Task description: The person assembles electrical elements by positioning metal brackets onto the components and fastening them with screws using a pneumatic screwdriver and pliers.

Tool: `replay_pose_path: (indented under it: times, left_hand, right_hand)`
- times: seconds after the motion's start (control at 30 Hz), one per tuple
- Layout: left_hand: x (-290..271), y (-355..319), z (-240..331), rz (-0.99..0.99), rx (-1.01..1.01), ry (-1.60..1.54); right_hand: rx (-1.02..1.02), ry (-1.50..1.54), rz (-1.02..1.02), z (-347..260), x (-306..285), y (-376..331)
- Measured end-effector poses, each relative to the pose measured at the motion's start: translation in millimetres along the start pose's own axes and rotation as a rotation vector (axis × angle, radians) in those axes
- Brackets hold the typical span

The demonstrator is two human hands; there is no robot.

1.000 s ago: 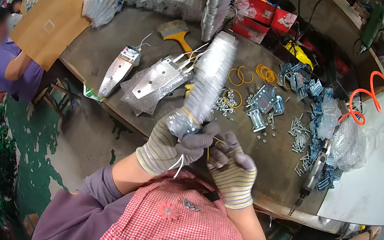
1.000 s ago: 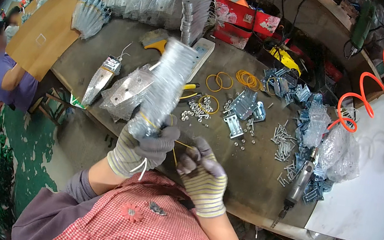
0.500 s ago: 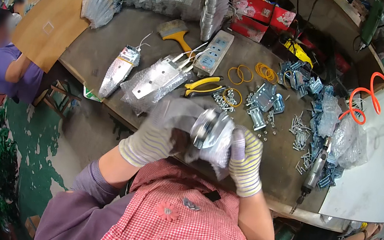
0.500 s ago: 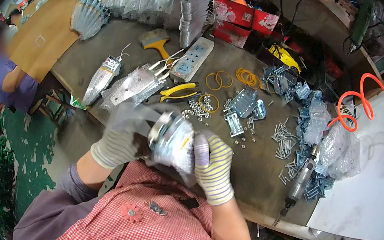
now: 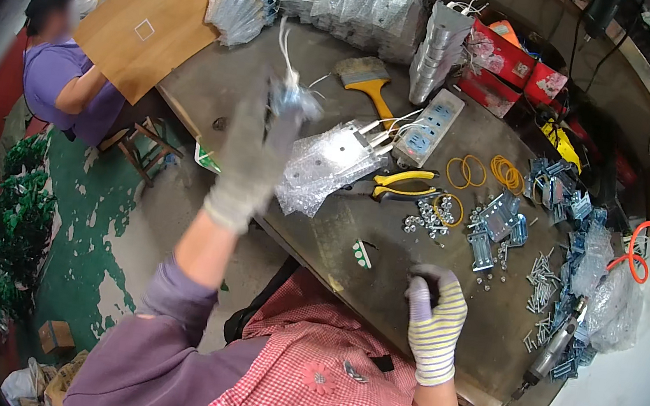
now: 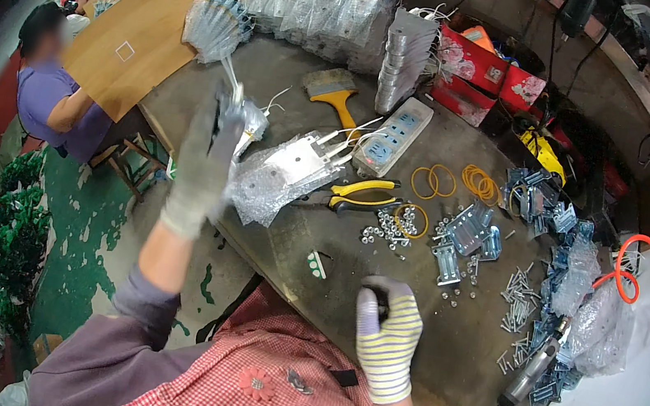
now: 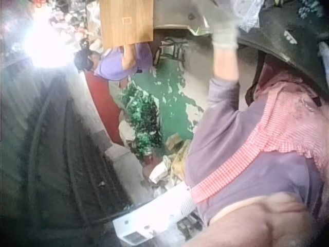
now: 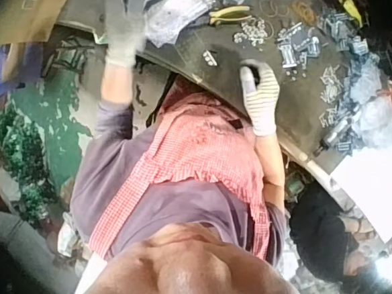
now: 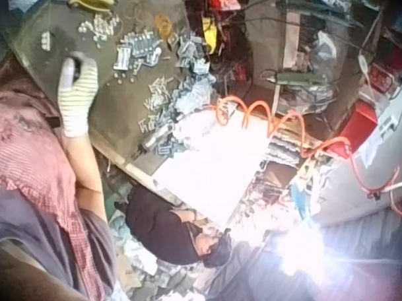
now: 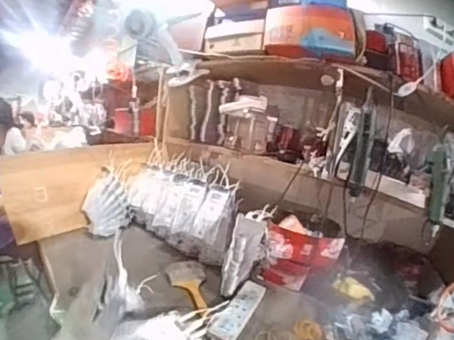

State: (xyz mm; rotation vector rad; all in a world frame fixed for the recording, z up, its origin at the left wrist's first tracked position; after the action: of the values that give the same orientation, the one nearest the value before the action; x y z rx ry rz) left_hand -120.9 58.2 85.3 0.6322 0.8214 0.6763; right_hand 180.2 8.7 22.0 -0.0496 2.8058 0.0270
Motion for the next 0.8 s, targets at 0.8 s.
replay_pose_path:
  times: [0.8]
  left_hand:
    - [50,-16,26,-0.585,0.149,0.434]
  right_hand:
    - [-0.235,-0.148,-0.042,-3,-1,4]
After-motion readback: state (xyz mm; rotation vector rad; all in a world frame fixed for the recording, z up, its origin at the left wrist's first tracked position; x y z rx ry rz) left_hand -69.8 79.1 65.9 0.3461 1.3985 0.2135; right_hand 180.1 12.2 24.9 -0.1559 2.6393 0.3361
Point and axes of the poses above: each hand's wrist, its own y-axis towards the middle knuckle, its own x-axis out of the palm, z = x × y, the point moved 3 cm from there along y, towards the middle knuckle, and after that the axes turned 9 degrees about x, right-handed, at the moved point
